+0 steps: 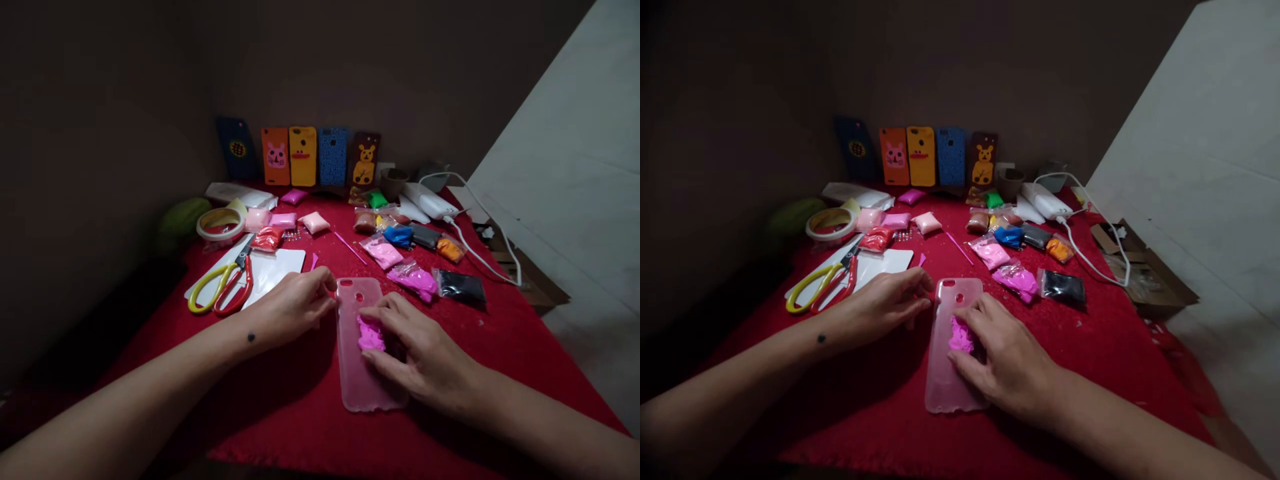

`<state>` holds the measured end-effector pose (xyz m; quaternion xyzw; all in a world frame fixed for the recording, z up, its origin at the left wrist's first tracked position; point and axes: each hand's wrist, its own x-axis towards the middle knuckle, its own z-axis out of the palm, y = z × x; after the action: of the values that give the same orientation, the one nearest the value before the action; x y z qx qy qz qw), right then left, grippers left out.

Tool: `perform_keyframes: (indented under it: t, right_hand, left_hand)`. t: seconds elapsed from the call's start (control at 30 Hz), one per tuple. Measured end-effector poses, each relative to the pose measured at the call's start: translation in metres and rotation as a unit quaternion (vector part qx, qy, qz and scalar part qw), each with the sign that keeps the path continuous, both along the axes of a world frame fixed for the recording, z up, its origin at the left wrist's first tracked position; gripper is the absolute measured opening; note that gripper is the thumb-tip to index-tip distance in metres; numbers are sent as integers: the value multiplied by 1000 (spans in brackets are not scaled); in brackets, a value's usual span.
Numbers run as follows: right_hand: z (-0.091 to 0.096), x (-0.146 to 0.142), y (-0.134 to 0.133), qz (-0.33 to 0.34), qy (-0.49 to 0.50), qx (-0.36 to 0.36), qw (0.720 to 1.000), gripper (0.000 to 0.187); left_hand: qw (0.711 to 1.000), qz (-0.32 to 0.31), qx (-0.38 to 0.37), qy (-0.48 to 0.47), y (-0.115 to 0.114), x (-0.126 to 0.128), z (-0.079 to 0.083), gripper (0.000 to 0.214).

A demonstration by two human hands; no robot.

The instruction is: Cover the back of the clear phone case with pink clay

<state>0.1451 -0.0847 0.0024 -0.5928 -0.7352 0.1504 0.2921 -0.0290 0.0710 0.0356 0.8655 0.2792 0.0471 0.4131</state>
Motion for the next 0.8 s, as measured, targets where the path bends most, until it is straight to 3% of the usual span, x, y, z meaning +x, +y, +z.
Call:
perform_keyframes:
  t: [0.2, 0.5, 0.67, 0.8]
  right_hand:
    - [-8, -10, -2, -80, 20, 63, 995, 28]
    - [-22, -11, -2, -72, 32, 41, 996, 62]
    - [-32, -9, -8, -54, 5, 4, 999, 77]
    - [-32, -9, -10, -38, -32, 18, 999, 77]
  left_hand:
    - [995, 63, -68, -40, -3, 1, -13, 31]
    - [986, 122, -37, -109, 7, 32, -23, 29]
    - [976, 127, -148, -91, 17, 33, -25, 23]
    - [955, 59, -283, -63, 20, 26, -18, 31]
